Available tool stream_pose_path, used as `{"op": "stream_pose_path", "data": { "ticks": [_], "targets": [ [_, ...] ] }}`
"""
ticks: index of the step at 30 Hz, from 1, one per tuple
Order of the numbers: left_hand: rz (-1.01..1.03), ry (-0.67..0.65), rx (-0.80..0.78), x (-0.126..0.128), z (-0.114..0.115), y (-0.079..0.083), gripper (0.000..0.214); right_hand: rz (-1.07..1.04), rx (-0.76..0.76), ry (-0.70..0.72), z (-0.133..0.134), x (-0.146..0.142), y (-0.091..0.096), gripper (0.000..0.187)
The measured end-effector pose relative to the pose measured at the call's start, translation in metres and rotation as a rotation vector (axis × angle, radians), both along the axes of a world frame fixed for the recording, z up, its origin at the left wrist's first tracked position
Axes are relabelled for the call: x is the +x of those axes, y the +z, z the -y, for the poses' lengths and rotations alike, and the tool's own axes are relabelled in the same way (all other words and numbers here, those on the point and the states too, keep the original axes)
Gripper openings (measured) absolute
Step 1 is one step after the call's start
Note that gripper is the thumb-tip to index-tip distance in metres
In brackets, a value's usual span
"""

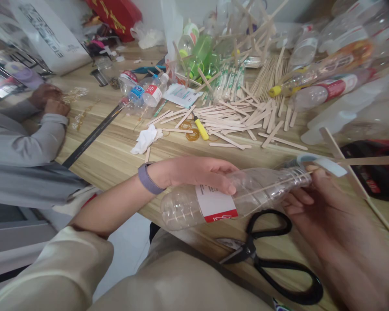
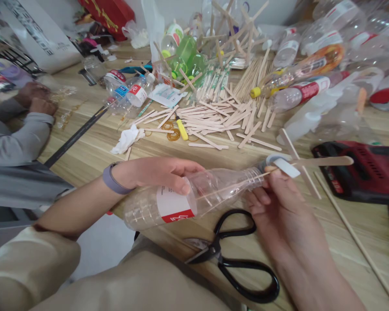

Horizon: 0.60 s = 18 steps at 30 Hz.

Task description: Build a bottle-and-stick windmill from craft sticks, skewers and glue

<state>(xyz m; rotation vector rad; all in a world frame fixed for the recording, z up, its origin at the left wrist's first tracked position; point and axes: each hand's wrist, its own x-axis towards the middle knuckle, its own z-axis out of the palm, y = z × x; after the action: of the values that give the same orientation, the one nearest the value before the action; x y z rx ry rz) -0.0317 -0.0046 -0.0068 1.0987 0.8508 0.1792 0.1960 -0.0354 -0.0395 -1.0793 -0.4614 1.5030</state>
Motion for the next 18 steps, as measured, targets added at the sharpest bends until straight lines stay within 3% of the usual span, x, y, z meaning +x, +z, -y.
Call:
{"op": "stream_pose_path", "data": {
  "ticks": [10,14,18],
  "targets": [
    [0.076,0.018,0.019,-0.008,0.002,-0.012,0.051,0.055,0.026,0.035,0.007,-0.001,-0.007,0.026],
    [0.181,-0.027,-0.045,-0.014,0.003,-0.019,0.068,0.140,0.051,0.045,0.008,-0.001,-0.011,0.031],
    [0.248,-0.005,-0.100,-0.015,0.005,-0.023,0.070,0.157,0.034,0.118,0.010,-0.002,-0.011,0.036]
  ]
}}
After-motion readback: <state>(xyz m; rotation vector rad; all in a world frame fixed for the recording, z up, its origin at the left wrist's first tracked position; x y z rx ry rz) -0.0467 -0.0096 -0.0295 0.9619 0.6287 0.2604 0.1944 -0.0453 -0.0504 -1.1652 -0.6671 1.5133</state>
